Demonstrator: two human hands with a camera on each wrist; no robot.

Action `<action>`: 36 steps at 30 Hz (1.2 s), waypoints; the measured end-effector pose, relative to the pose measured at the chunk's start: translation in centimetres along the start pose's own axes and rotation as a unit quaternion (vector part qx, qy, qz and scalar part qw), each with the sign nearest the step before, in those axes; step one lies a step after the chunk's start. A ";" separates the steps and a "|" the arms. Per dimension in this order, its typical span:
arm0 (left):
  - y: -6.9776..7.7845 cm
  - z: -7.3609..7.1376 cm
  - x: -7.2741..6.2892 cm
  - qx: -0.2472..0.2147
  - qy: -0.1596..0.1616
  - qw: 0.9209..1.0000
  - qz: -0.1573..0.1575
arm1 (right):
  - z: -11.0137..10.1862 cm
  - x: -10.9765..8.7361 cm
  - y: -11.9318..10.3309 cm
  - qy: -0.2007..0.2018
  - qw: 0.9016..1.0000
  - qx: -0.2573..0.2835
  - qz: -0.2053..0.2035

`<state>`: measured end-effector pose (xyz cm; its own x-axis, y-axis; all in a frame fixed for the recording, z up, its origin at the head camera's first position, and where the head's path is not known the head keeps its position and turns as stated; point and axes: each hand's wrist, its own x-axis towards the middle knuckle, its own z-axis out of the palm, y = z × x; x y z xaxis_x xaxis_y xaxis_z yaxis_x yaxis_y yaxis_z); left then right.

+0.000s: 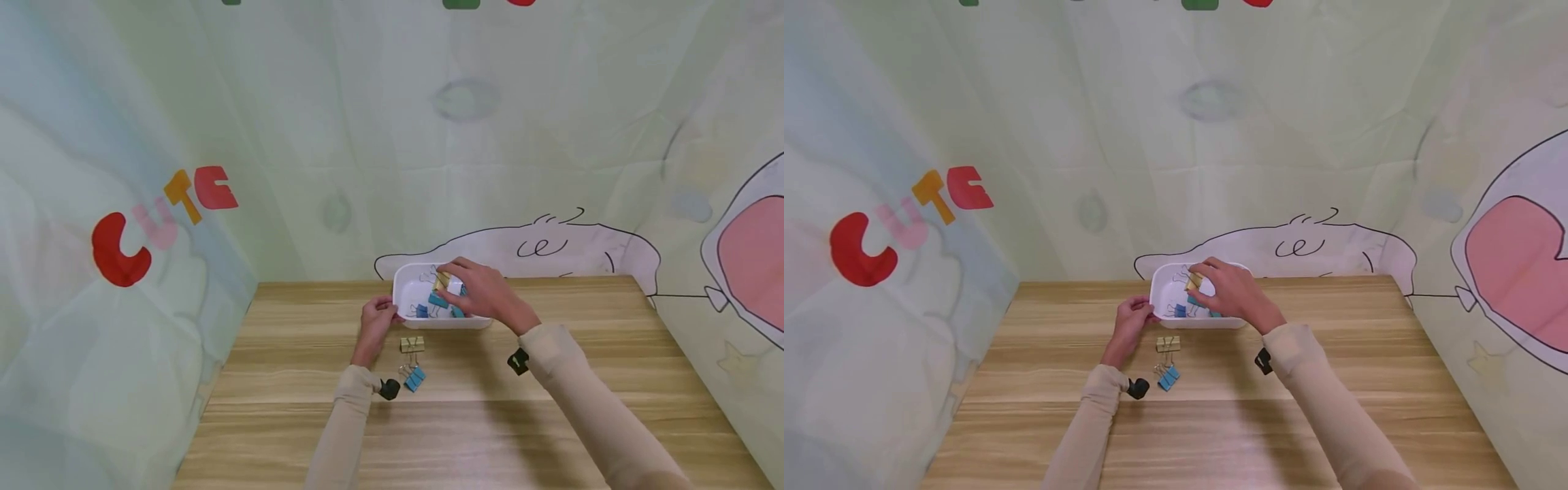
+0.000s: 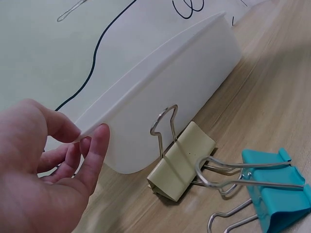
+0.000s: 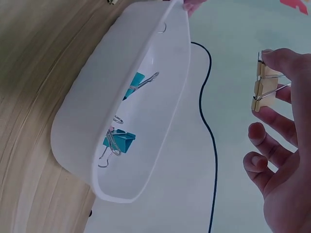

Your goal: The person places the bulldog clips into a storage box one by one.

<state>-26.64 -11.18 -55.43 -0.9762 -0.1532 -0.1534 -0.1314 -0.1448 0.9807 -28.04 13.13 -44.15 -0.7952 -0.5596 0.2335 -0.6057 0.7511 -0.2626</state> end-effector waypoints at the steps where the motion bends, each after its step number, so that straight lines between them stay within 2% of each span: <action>1: 0.0 0.0 0.0 0.001 0.000 1.000 -0.001 | 0.1 0.1 0.1 -0.002 1.000 0.001 0.003; 7: 0.1 -0.1 -0.1 0.002 -0.004 1.000 -0.012 | 0.5 0.6 0.4 -0.006 1.000 0.007 0.010; 20: 0.0 0.2 -0.2 0.000 -0.001 1.000 -0.008 | 1.0 1.1 0.8 -0.013 0.999 0.024 0.028; 29: 0.2 0.1 -0.2 0.002 -0.007 1.000 -0.010 | 1.1 1.2 0.7 0.031 0.999 0.026 0.016; 36: -0.1 0.0 0.1 0.006 -0.004 1.000 -0.002 | 0.6 0.9 -0.1 0.038 0.999 0.027 0.007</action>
<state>-26.71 -11.22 -55.58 -0.9770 -0.1449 -0.1561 -0.1371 -0.1333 0.9815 -28.70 12.35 -44.50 -0.8004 -0.5196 0.2990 -0.5968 0.7375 -0.3161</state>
